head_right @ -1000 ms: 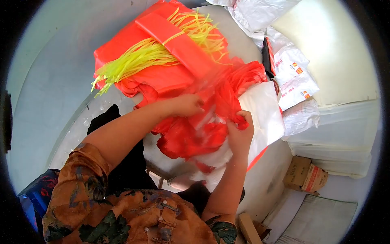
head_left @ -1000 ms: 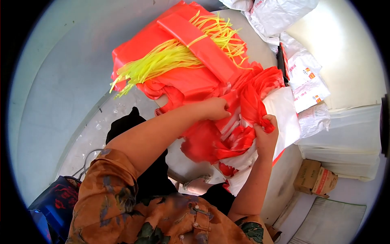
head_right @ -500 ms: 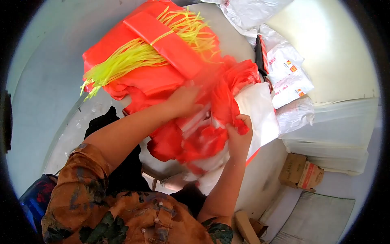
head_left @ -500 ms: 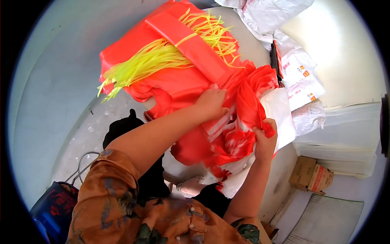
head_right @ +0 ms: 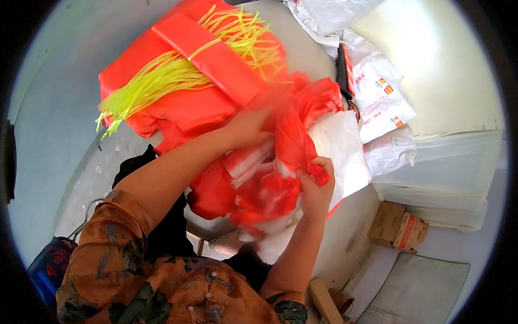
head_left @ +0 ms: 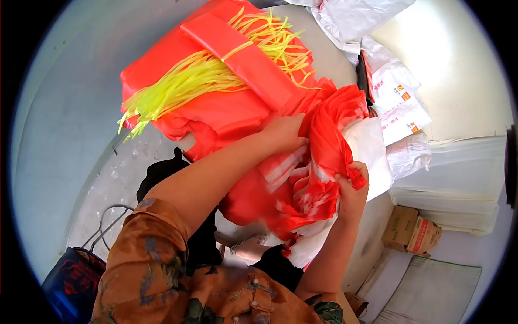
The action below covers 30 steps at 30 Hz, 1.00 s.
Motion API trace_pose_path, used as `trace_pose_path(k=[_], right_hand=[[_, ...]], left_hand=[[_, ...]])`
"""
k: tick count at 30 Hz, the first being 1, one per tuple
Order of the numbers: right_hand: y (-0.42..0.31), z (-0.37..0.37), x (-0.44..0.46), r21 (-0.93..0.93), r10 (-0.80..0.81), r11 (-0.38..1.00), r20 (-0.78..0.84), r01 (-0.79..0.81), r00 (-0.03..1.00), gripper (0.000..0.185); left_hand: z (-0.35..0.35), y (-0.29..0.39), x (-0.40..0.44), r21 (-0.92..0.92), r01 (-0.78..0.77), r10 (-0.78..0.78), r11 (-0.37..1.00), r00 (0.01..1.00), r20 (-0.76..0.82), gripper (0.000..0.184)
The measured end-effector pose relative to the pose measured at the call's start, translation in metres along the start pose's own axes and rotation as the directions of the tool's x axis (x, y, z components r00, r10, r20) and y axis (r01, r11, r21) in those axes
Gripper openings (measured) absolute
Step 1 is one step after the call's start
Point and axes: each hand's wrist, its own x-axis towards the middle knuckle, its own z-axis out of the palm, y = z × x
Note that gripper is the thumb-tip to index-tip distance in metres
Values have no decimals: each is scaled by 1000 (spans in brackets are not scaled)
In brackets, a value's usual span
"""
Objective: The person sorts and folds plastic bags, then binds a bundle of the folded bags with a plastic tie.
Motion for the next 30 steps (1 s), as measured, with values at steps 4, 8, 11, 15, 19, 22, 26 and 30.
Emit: trace_pose_path(k=[4, 8, 11, 15, 19, 22, 26, 30], right_hand=[[-1, 1, -1, 6, 10, 1000, -4, -10, 1000, 29], [-1, 1, 0, 19, 17, 1000, -6, -17, 1000, 29], [-2, 0, -1, 21, 23, 1000, 1, -23, 1000, 29], [-2, 2, -1, 36, 25, 999, 7, -26, 1000, 27], [1, 2, 1, -1, -18, 1000, 0, 18, 1000, 27], [2, 3, 1, 20, 0, 1000, 2, 0, 1000, 27], [8, 10, -1, -57, -33, 998, 7, 33, 999, 27], [7, 17, -5, -125, -65, 990, 2, 65, 998, 26]], left_hand=[[-7, -3, 1, 111, 176, -192, 978, 968, 160, 66], [-37, 25, -6, 247, 243, -326, 938, 859, 394, 66], [-25, 18, -22, 191, 142, -194, 971, 937, 291, 62], [-26, 33, -31, 265, 121, -209, 956, 920, 332, 59], [-34, 40, -37, 279, 115, -219, 953, 900, 377, 54], [-33, 34, -38, 316, 100, -223, 944, 897, 382, 51], [-22, 20, -44, 378, 0, -124, 926, 945, 303, 50], [-26, 29, -52, 381, 4, -126, 925, 947, 296, 48]])
